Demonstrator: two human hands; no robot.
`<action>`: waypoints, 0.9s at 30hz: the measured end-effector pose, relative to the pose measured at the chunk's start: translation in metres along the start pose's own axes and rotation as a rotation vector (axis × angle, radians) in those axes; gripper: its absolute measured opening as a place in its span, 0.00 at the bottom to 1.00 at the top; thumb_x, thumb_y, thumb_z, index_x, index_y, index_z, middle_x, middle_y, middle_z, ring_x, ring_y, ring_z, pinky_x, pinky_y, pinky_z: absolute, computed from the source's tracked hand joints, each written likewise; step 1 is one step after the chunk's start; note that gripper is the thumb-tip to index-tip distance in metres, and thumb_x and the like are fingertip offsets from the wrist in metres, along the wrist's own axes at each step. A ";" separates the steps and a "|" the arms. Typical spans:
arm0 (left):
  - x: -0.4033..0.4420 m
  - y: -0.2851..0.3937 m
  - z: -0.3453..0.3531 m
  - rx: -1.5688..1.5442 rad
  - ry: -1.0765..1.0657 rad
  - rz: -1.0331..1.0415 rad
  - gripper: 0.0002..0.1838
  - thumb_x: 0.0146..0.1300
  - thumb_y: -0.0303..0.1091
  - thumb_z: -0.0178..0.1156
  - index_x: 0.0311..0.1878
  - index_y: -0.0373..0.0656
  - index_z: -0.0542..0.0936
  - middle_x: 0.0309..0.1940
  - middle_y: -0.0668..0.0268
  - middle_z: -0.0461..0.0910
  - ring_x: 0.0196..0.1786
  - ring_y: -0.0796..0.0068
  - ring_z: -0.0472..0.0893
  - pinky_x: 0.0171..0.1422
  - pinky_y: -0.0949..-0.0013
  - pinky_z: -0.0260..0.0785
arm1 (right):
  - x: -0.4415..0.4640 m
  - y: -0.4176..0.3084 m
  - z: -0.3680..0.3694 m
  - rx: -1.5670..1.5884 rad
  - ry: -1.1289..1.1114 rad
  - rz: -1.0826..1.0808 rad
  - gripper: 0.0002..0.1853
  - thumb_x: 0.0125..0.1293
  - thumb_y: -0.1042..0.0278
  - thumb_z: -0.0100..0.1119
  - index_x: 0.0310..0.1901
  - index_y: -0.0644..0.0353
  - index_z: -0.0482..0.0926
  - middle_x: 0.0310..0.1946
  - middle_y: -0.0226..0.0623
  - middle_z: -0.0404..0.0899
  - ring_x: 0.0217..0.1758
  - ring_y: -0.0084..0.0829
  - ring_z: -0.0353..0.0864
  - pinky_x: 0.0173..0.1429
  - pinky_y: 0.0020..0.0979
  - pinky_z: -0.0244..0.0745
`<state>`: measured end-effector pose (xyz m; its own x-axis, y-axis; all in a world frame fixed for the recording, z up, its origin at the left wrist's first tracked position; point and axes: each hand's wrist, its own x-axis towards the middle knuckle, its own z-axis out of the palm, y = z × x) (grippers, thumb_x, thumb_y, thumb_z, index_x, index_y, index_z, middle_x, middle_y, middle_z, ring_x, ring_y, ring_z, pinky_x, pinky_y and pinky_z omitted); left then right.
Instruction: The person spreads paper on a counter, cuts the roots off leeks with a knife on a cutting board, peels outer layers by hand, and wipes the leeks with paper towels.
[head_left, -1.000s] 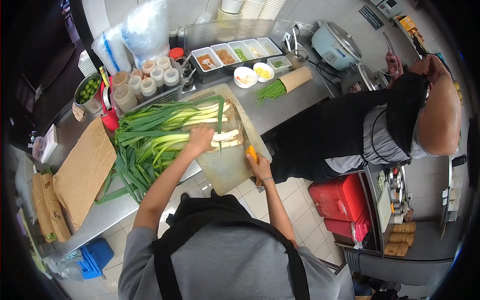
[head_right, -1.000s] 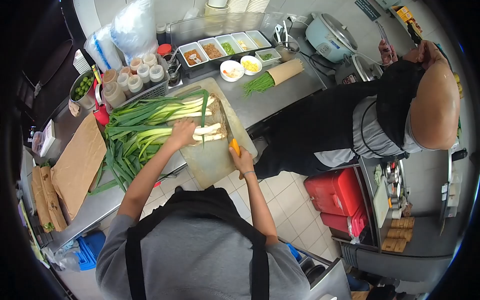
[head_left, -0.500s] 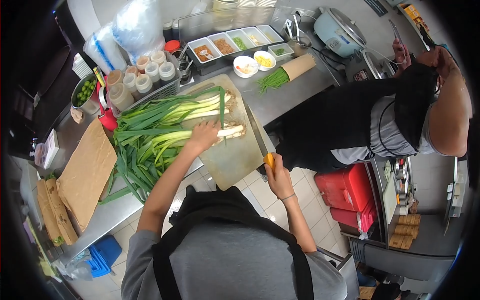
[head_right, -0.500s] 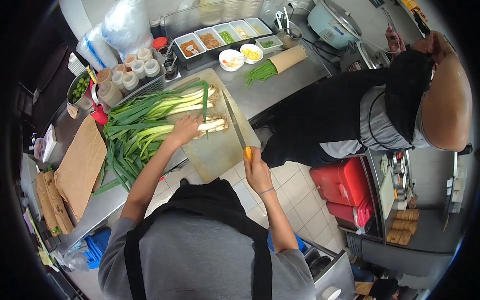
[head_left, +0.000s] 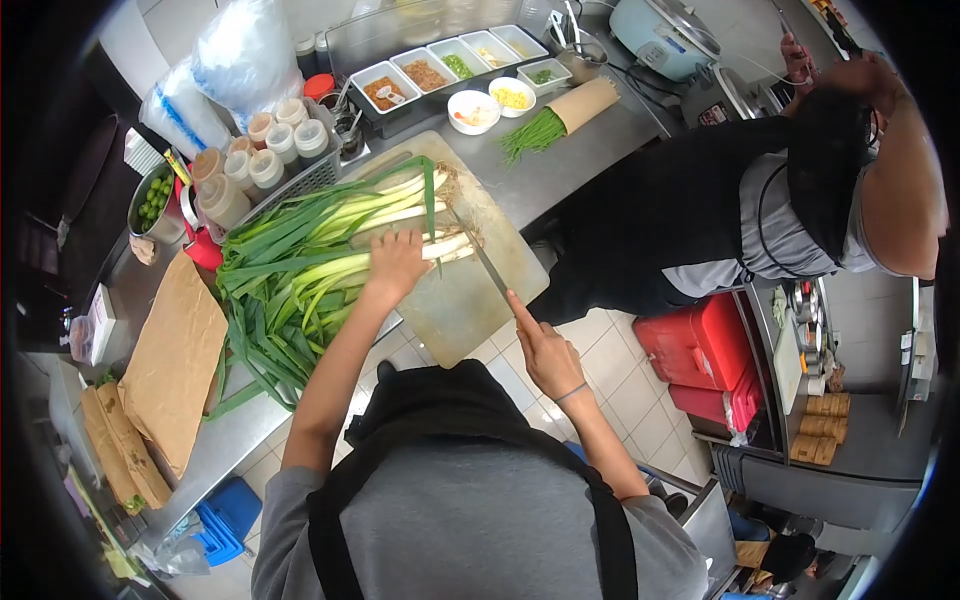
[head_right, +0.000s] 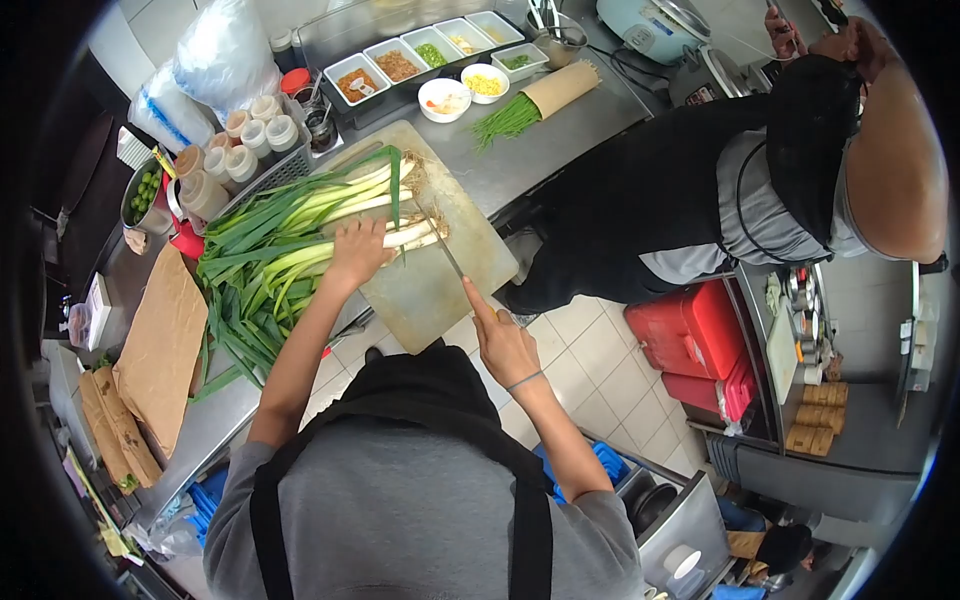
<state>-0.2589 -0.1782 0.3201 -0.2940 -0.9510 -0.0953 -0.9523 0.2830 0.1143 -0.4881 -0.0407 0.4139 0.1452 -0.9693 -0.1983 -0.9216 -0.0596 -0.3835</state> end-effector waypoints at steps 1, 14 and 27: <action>-0.001 0.001 0.002 -0.013 0.002 -0.006 0.32 0.51 0.46 0.64 0.57 0.42 0.68 0.49 0.60 0.70 0.53 0.59 0.71 0.53 0.51 0.67 | -0.001 -0.002 0.000 -0.013 0.005 0.009 0.29 0.68 0.64 0.44 0.69 0.31 0.50 0.24 0.48 0.73 0.27 0.51 0.76 0.33 0.47 0.71; -0.004 0.004 0.018 -0.002 0.174 -0.034 0.24 0.49 0.41 0.64 0.50 0.45 0.73 0.41 0.69 0.72 0.46 0.66 0.73 0.46 0.57 0.70 | -0.006 -0.025 0.000 -0.016 -0.141 0.148 0.30 0.68 0.65 0.44 0.69 0.33 0.49 0.28 0.53 0.77 0.30 0.53 0.77 0.35 0.49 0.71; -0.003 0.008 0.016 0.058 0.220 -0.038 0.15 0.56 0.30 0.53 0.48 0.44 0.75 0.38 0.69 0.72 0.44 0.68 0.75 0.40 0.60 0.73 | 0.038 -0.026 -0.004 -0.074 -0.259 0.125 0.32 0.67 0.65 0.44 0.69 0.32 0.45 0.23 0.53 0.78 0.28 0.54 0.79 0.33 0.50 0.73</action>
<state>-0.2669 -0.1714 0.3057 -0.2387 -0.9636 0.1202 -0.9674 0.2467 0.0571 -0.4600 -0.0769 0.4205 0.1070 -0.8778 -0.4670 -0.9605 0.0301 -0.2768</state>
